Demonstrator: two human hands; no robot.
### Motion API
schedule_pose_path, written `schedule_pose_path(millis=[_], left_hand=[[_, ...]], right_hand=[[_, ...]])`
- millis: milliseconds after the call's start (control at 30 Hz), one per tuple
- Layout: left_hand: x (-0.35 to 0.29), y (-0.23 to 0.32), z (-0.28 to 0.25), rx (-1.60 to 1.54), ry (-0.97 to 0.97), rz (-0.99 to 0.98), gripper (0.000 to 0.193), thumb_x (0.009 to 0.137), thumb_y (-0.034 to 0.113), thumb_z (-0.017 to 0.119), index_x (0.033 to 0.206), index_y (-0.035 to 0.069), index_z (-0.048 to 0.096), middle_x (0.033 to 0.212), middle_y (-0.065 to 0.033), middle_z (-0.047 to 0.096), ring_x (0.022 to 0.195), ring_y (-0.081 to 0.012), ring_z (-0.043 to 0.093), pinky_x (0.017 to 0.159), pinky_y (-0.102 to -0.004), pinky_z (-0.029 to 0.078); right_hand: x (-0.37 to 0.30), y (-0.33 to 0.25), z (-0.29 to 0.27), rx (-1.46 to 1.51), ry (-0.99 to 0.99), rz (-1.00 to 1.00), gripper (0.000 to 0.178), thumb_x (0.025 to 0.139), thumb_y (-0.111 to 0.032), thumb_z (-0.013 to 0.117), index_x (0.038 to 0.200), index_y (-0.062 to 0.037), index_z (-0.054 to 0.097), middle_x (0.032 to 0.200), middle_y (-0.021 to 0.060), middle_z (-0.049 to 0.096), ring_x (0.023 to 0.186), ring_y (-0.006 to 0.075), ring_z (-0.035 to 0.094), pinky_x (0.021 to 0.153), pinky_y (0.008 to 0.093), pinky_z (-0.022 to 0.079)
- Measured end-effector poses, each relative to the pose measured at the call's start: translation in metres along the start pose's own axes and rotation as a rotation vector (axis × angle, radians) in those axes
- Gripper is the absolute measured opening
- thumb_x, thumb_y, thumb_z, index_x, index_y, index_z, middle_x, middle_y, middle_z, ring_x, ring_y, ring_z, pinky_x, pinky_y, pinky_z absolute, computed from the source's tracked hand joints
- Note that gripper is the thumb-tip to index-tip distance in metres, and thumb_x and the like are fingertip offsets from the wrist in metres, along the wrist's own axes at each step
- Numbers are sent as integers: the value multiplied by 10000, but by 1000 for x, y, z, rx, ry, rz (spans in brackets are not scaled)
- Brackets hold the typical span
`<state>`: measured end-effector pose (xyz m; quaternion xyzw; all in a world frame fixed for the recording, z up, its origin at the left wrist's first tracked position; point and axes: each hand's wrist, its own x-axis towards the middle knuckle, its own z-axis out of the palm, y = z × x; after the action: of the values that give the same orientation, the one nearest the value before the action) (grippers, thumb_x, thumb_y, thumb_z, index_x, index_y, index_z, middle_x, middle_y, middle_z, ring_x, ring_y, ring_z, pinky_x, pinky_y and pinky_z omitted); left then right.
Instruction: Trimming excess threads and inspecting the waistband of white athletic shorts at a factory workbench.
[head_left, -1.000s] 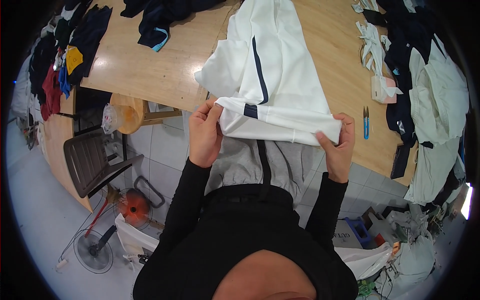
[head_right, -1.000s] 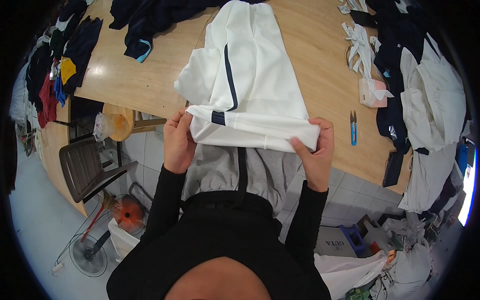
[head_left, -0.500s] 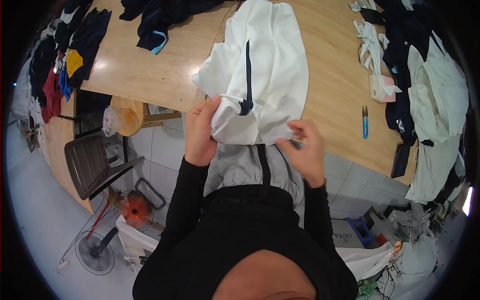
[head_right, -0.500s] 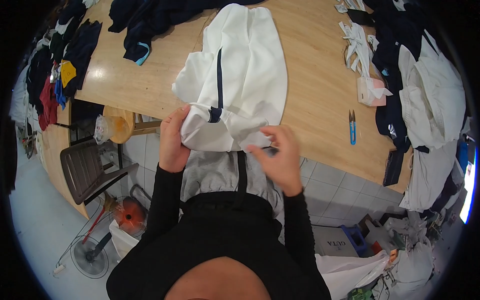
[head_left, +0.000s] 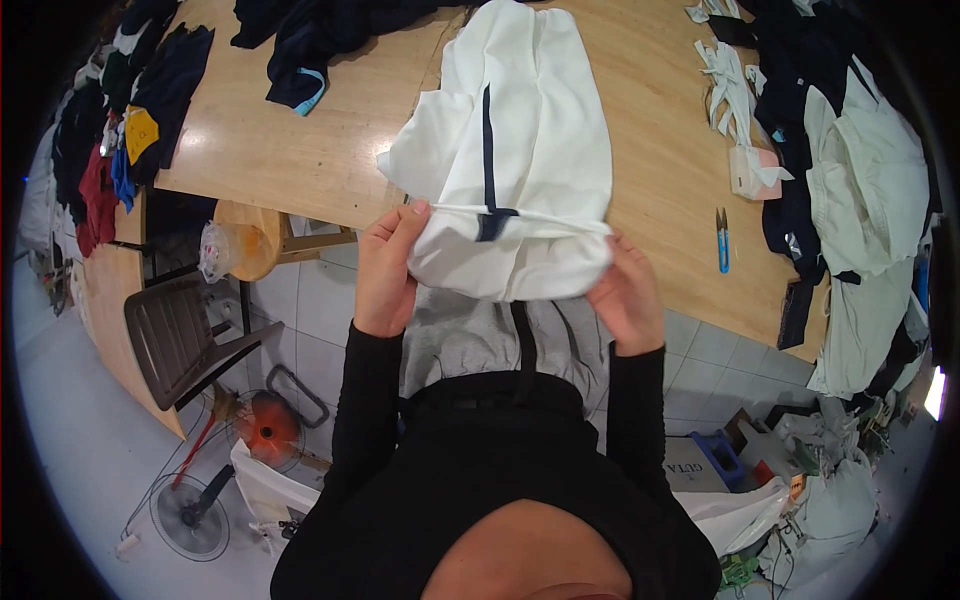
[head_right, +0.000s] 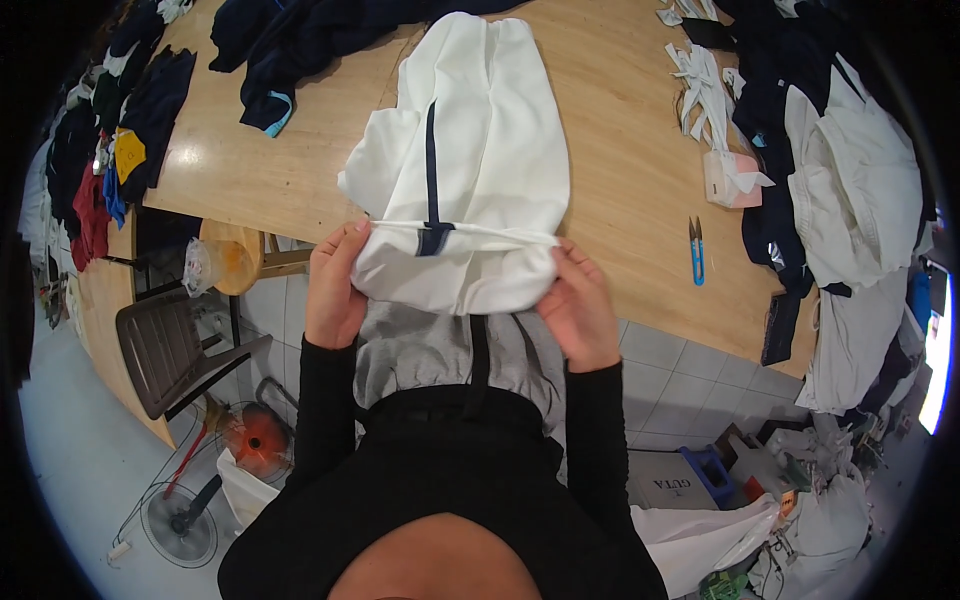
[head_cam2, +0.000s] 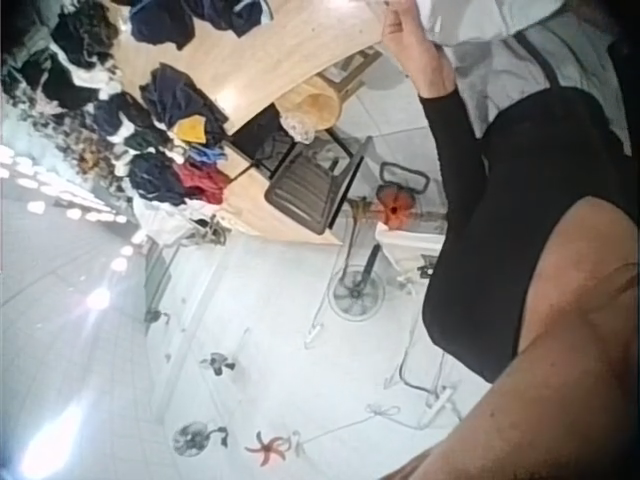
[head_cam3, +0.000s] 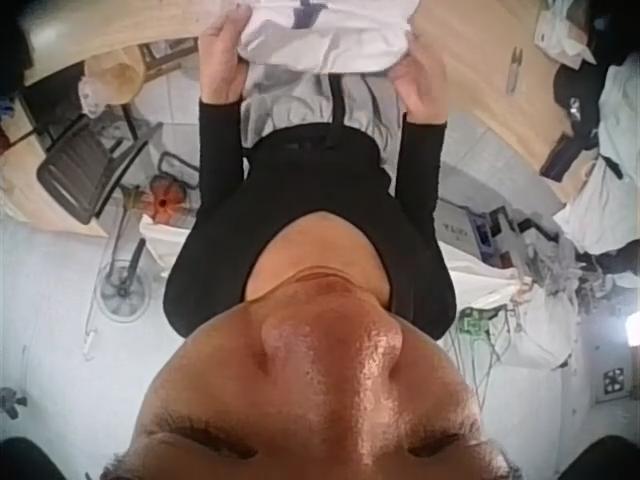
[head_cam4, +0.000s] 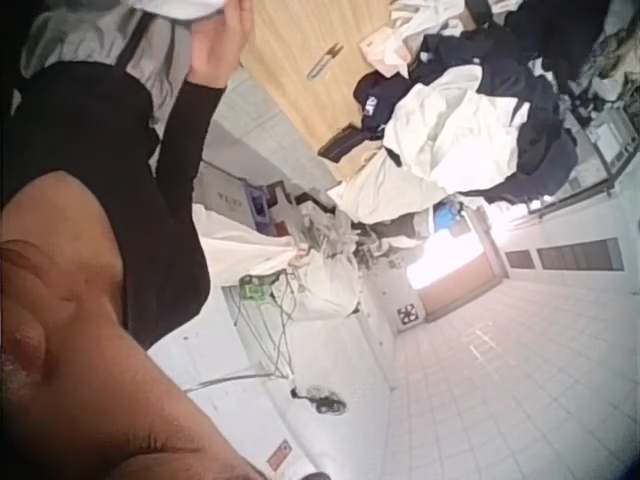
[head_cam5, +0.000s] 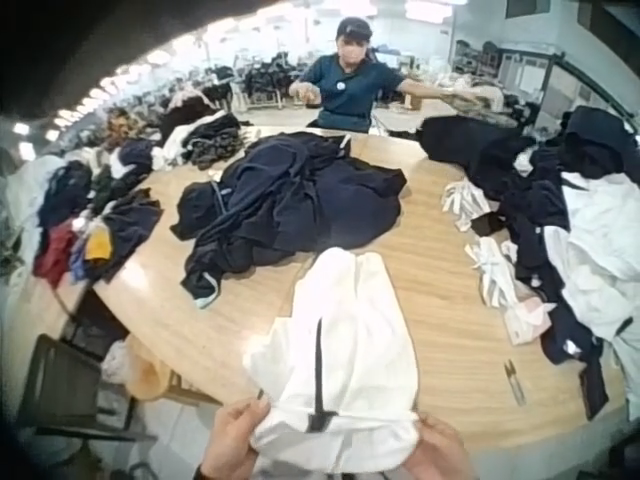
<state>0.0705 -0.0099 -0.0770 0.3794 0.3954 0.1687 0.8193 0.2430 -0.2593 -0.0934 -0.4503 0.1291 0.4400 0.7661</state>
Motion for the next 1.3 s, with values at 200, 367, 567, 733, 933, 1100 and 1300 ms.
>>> schedule_pose_path(millis=[200,367,567,733,933,1100,1300], left_hand=[[-3,10,-6,38,-148,42,201,1060,210,714,940,48,724,915,18,726,821,-45,628,770,-236,489],[-11,19,0,-5,-192,59,150,1045,169,726,950,55,704,916,29,705,835,-47,620,778,-238,480],[-10,15,-8,-29,-224,121,105,1031,123,730,972,46,689,916,22,698,832,-59,620,783,-244,480],[-9,15,-12,-37,-222,140,99,1032,105,721,967,47,673,910,6,704,825,-68,629,786,-248,486],[-4,14,-25,6,-234,116,170,1061,156,684,936,90,588,943,15,616,911,-110,645,847,-297,532],[1,17,-14,-297,-232,40,373,1077,367,650,1286,64,590,1269,-118,670,1176,-247,662,1039,-414,517],[9,14,-21,-1001,-319,-175,815,1025,586,621,1512,-37,420,1590,-273,470,1469,-386,482,1220,-534,384]], right_hand=[[-30,-68,8,16,18,-186,380,1105,-204,594,1416,-1,517,998,68,726,923,139,706,809,297,574],[-36,-79,-10,-87,-60,-301,388,1092,-211,629,1401,-6,514,804,8,619,774,92,614,732,265,519],[-46,-82,-8,-137,-65,-354,268,1084,-183,640,1286,-26,560,786,-10,573,714,71,543,664,240,444],[-48,-79,-10,-130,-98,-367,241,1076,-158,642,1263,-22,576,798,-9,556,707,74,540,633,241,434],[-48,-79,-14,-103,-203,-352,251,1066,-148,651,1266,-20,570,873,14,598,763,79,609,663,240,486],[-46,-83,-17,211,-317,-216,335,1083,-189,615,1387,-56,568,1270,160,637,1171,238,642,961,393,524],[-30,-77,-37,698,-349,-143,407,1119,-202,537,1516,-114,544,1559,272,493,1479,382,456,1237,550,345]])
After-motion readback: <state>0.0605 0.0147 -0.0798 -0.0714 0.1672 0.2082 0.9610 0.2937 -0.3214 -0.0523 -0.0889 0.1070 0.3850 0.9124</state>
